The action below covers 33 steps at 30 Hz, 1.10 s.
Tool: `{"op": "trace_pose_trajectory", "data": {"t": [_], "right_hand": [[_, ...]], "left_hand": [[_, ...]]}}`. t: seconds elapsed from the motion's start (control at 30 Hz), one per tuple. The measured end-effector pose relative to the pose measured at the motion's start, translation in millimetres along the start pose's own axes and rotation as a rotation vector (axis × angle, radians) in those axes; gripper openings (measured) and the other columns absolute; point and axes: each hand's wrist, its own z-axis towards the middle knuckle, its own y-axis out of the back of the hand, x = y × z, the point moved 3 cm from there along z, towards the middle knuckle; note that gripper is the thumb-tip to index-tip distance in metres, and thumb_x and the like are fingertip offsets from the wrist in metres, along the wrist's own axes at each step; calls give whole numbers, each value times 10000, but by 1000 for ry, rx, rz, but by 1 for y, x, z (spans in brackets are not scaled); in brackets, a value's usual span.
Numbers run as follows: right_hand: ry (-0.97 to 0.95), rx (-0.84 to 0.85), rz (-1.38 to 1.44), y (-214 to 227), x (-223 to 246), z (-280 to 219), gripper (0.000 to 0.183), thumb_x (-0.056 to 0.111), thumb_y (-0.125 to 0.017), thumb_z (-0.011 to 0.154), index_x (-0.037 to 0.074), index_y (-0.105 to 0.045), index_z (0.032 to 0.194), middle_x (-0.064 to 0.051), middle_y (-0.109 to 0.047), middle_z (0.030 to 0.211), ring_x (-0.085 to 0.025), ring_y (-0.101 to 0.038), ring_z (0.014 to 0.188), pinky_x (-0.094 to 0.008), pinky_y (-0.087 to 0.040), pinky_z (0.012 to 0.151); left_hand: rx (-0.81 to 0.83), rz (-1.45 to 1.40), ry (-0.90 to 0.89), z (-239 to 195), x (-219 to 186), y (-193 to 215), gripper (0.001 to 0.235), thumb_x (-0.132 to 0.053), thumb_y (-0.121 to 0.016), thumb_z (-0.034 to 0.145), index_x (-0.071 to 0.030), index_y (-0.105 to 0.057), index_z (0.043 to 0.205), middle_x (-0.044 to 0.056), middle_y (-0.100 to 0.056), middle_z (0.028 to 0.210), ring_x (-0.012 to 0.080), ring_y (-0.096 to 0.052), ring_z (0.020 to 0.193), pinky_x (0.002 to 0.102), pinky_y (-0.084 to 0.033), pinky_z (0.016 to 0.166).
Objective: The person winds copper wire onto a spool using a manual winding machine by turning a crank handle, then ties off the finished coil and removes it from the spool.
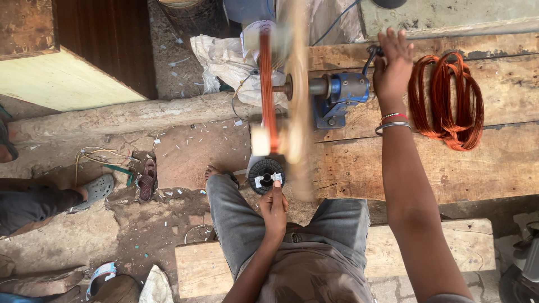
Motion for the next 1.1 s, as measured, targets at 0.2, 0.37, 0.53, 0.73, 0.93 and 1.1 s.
{"op": "trace_pose_trajectory", "data": {"t": [0.2, 0.37, 0.53, 0.73, 0.93, 1.1], "right_hand": [[40, 109, -163, -37, -4, -41, 517, -53, -700, 879, 60, -705, 1384, -191, -573, 1504, -424, -434, 1435, -636, -284, 1149], [-39, 228, -243, -28, 5, -93, 131, 22, -727, 828, 91, -738, 939, -153, -660, 1404, -321, -540, 1405, -547, -361, 1208], [-104, 243, -201, -2, 29, -133, 91, 72, -694, 1005, 107, -761, 1056, -99, -746, 1243, -266, -645, 1302, -510, -358, 1239], [-56, 127, -204, 66, 71, -161, 73, 93, -723, 940, 102, -762, 1001, -73, -773, 1123, -291, -680, 1216, -530, -386, 1180], [-39, -5, -156, 117, 85, -162, 77, 78, -771, 946, 102, -768, 1020, -44, -782, 1151, -288, -662, 1271, -569, -356, 1226], [-39, -95, -27, 147, 80, -131, 93, 40, -807, 965, 120, -770, 994, -42, -780, 1181, -296, -673, 1289, -578, -356, 1240]], "left_hand": [[3, -12, 0, -2, -9, -2, 592, -379, -527, 1074, -81, -484, 564, -18, -432, 483, 61, -373, 430, 270, -294, 431], [6, -19, 0, -4, -13, -4, 578, -378, -537, 1070, -85, -481, 575, -19, -440, 497, 60, -382, 441, 269, -299, 439], [27, -33, 5, -7, -10, -4, 581, -393, -535, 1071, -87, -483, 580, -20, -449, 503, 59, -394, 449, 264, -315, 449], [30, -41, -21, -8, -11, -1, 592, -404, -531, 1071, -87, -488, 572, -16, -457, 499, 59, -401, 440, 260, -316, 443], [9, -37, 5, -10, -13, 0, 596, -401, -535, 1059, -82, -485, 558, -11, -456, 479, 66, -405, 415, 261, -311, 423], [14, -28, -31, -14, -13, 1, 598, -385, -543, 1076, -85, -479, 563, -13, -442, 488, 58, -379, 436, 253, -297, 435]]}}
